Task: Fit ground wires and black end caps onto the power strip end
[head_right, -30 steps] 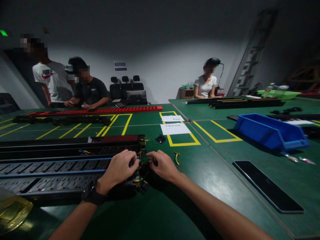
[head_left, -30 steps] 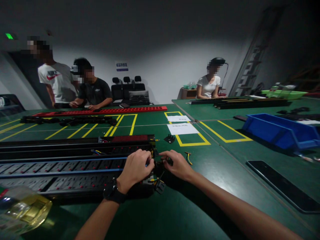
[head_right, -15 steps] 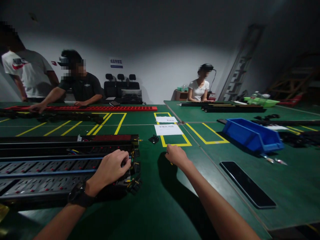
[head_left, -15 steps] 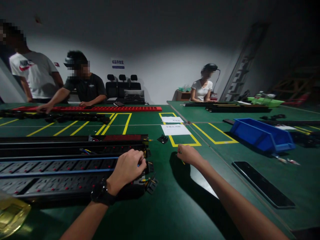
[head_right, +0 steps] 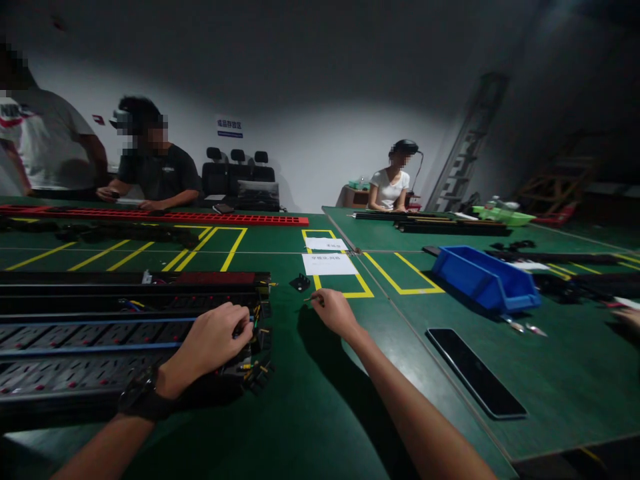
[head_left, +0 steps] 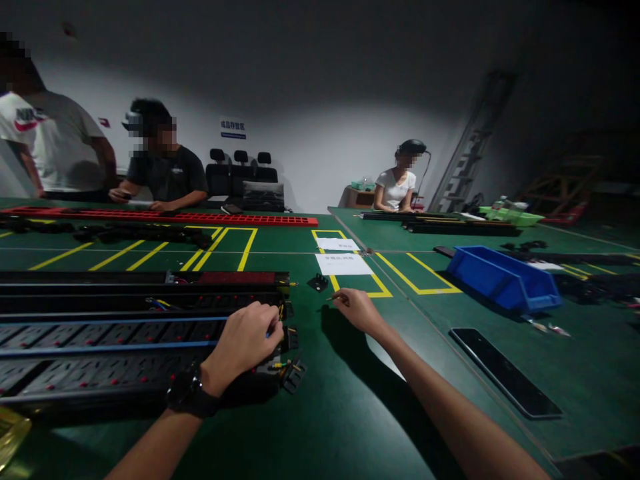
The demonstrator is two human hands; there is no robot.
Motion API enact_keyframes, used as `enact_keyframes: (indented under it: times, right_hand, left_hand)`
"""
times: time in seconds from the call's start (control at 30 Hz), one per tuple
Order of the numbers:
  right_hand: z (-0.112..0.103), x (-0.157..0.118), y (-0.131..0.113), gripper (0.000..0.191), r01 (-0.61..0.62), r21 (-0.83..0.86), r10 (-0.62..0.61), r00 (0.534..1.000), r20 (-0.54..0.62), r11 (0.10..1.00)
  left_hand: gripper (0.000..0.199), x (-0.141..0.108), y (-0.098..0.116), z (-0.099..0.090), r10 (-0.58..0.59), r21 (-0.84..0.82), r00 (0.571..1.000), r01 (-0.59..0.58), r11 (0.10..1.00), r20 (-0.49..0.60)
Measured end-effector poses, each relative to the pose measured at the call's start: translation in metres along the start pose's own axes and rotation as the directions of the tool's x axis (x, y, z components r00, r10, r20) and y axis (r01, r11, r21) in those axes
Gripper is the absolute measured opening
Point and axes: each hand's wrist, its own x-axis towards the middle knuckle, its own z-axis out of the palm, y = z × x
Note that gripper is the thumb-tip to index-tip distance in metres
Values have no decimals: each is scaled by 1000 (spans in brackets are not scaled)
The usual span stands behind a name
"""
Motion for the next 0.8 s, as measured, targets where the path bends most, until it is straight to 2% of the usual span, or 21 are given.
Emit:
enact_keyframes:
  times: [0.1, 0.17, 0.23, 0.33, 0.43, 0.6, 0.73, 0.8]
  right_hand:
    - [15, 2, -7, 18, -56, 329, 62, 998, -10, 943]
    - [23, 0, -14, 20, -136, 559, 124, 991, 58, 818]
    - [29, -3, -21, 26, -224, 739, 167, 974, 152, 636]
    - [33, -8, -28, 34, -326, 864, 174, 944, 279, 384]
    - [33, -10, -27, 37, -364, 899, 168, 929, 331, 243]
    - [33, -9, -18, 33, -393, 912, 206, 908, 365, 119]
    - [35, -10, -16, 32, -374, 921, 183, 918, 352, 110]
    - [34, -10, -15, 32, -358, 922, 177, 927, 331, 149]
  left_hand:
    - [21, 0, 0, 0, 3, 3, 1000, -3, 1000, 1]
    - [21, 1, 0, 0, 5, 1, 1000, -5, 1000, 0]
    - [20, 1, 0, 0, 3, -7, 1000, -3, 1000, 0]
    - [19, 0, 0, 1, -3, -14, 1000, 3, 1000, -5]
    - [18, -1, 0, 1, -5, -9, 1000, 5, 1000, -8]
    - [17, -2, 3, -1, -27, -7, 1000, 27, 1000, 13]
    - [18, -3, 4, -2, -33, 2, 999, 33, 999, 24]
    - [18, -4, 4, -2, -36, 4, 999, 35, 999, 21]
